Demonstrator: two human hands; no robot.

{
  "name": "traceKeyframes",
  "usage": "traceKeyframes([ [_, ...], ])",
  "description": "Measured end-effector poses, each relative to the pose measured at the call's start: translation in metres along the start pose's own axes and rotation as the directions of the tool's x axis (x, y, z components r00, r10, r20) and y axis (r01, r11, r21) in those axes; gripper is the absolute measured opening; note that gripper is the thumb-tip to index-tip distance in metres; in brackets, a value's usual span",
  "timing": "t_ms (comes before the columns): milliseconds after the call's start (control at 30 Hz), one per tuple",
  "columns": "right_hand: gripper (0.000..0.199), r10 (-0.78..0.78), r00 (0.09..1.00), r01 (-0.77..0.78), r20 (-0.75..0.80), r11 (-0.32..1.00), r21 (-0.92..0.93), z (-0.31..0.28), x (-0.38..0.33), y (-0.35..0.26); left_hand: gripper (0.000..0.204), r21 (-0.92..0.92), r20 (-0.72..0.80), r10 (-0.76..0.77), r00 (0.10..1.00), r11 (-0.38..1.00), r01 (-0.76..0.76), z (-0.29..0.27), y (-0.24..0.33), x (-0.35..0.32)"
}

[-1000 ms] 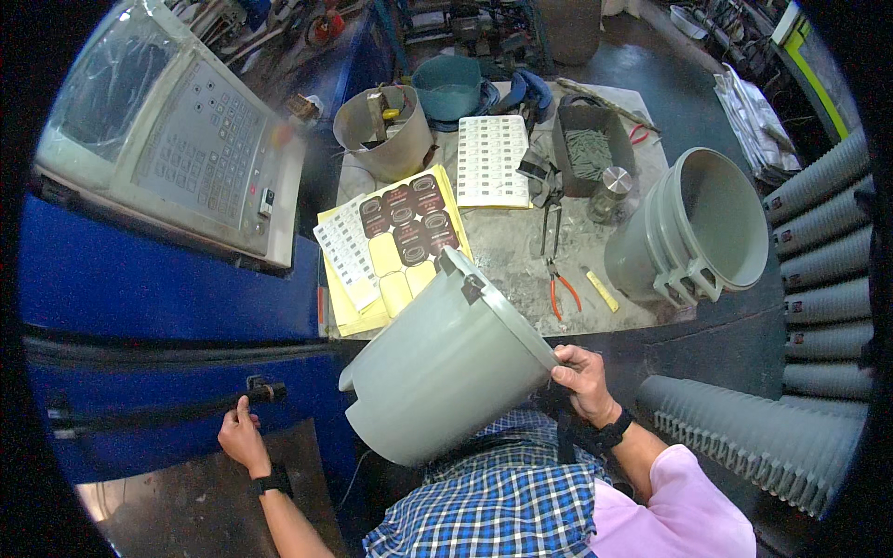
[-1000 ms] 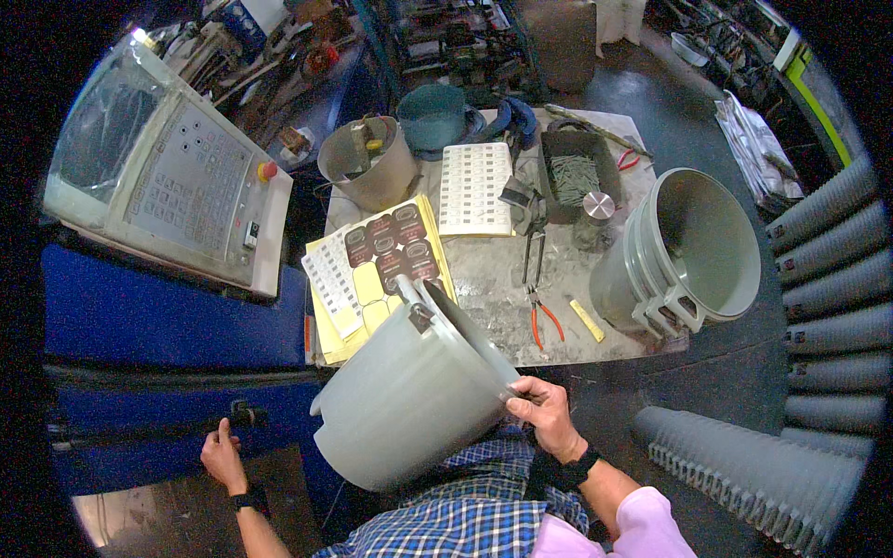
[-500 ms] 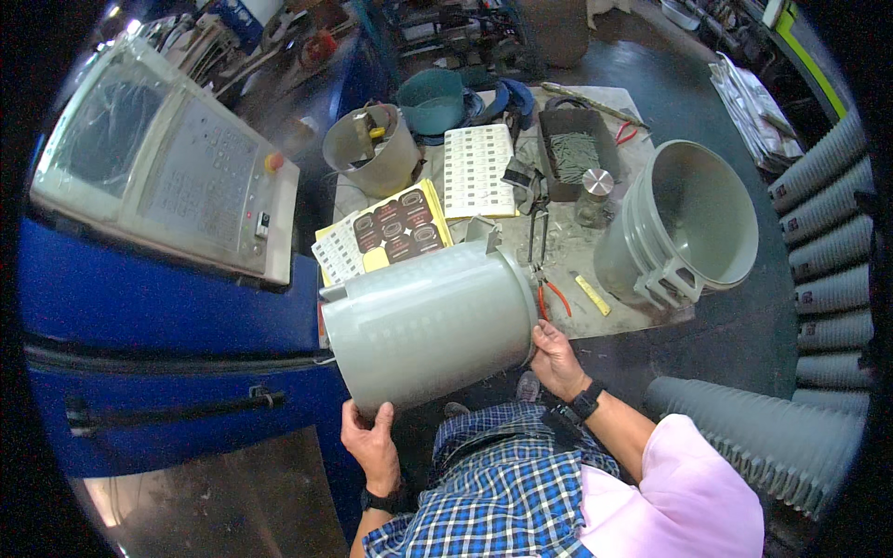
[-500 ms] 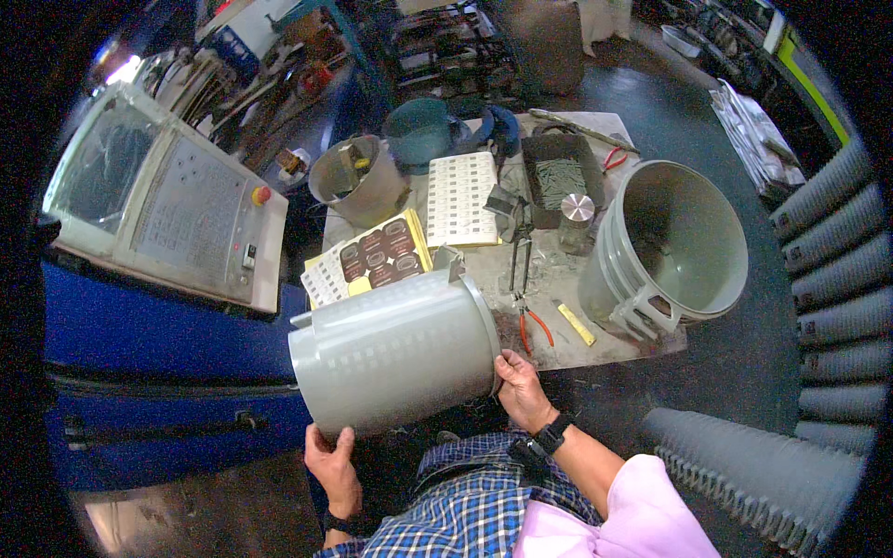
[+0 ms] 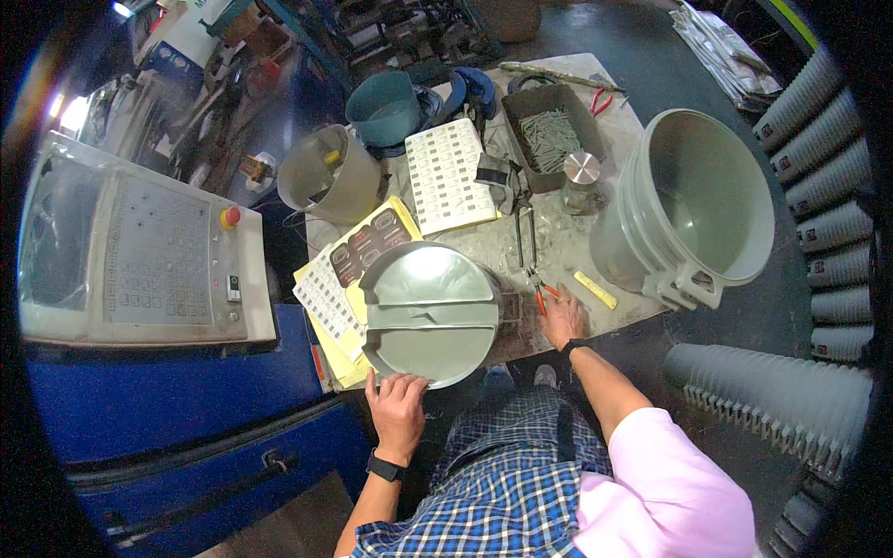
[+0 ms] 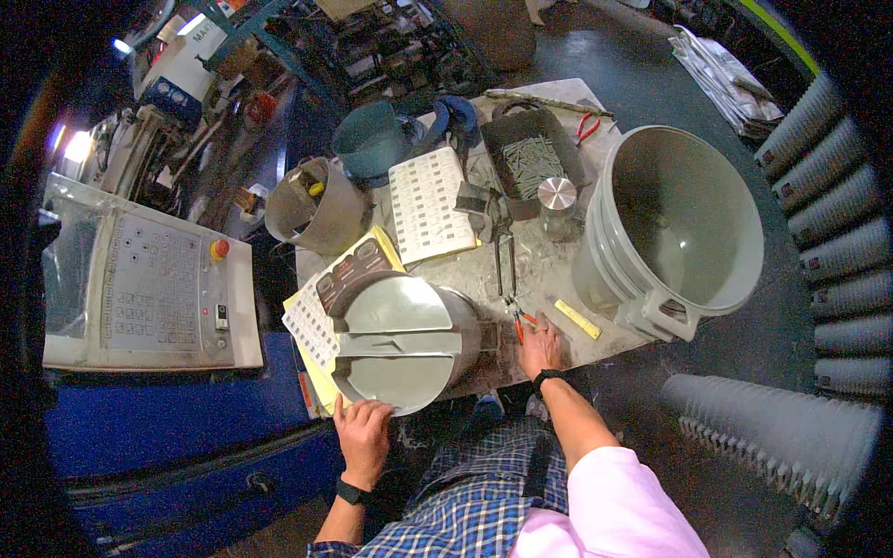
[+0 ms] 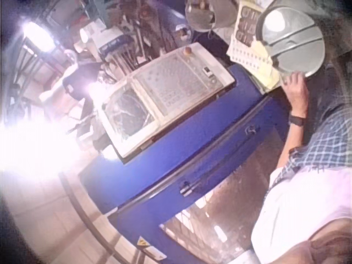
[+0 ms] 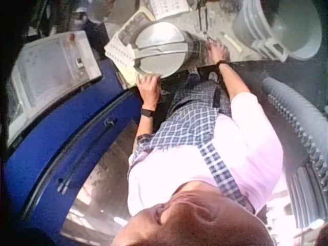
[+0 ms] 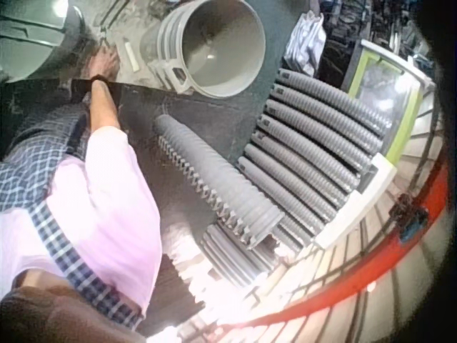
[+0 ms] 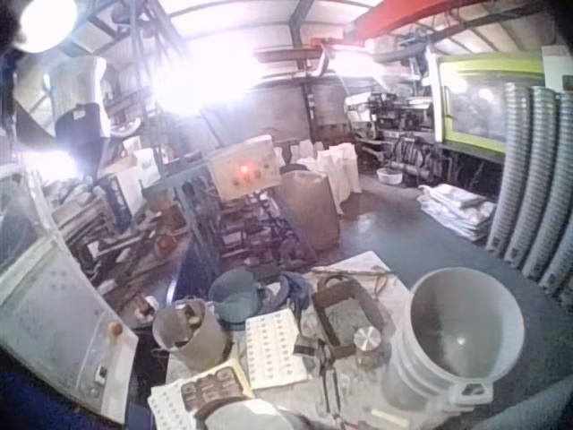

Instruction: The person retrieves gray plastic buckets from a machine, trims excess plastic from the rim with pliers, smooths the edges with a sanding block, and applies labels to the sides. The finished buckets are stacked on the workbench.

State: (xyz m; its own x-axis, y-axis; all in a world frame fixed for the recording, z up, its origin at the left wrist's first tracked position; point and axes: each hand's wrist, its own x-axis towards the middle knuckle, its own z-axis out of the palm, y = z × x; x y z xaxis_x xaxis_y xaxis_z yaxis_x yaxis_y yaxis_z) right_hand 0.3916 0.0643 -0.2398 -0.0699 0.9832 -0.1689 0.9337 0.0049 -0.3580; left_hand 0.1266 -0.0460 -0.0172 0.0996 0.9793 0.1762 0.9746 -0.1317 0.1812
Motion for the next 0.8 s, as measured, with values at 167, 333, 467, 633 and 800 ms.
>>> traceKeyframes([
  [167, 0.05, 0.043, 0.999, -0.04, 0.011, 0.976, -0.214, 0.018, 0.017, -0.009, 0.015, -0.014, 0.016, 0.085, 0.996, 0.996, -0.084, -0.001, -0.005, 0.007],
  [333, 0.028, 0.144, 0.981, -0.147, 0.126, 0.989, 0.013, -0.008, 0.026, -0.011, 0.022, -0.165, 0.041, 0.18, 0.983, 0.971, -0.171, 0.003, -0.001, 0.023],
  [467, 0.026, 0.325, 0.783, -0.593, 0.53, 0.134, 0.794, -0.083, 0.017, -0.027, 0.019, -0.214, 0.047, 0.19, 0.981, 0.961, -0.176, 0.006, 0.007, 0.026],
  [633, 0.017, -0.113, 0.974, -0.135, 0.195, 0.398, 0.907, -0.194, -0.008, -0.075, 0.014, -0.368, 0.008, 0.152, 0.988, 0.919, -0.139, -0.003, -0.001, 0.029],
  [800, 0.018, -0.664, 0.747, 0.663, 0.022, 0.744, -0.08, -0.222, -0.004, -0.13, 0.01, -0.352, -0.009, 0.15, 0.989, 0.925, -0.144, 0.002, -0.011, 0.031],
])
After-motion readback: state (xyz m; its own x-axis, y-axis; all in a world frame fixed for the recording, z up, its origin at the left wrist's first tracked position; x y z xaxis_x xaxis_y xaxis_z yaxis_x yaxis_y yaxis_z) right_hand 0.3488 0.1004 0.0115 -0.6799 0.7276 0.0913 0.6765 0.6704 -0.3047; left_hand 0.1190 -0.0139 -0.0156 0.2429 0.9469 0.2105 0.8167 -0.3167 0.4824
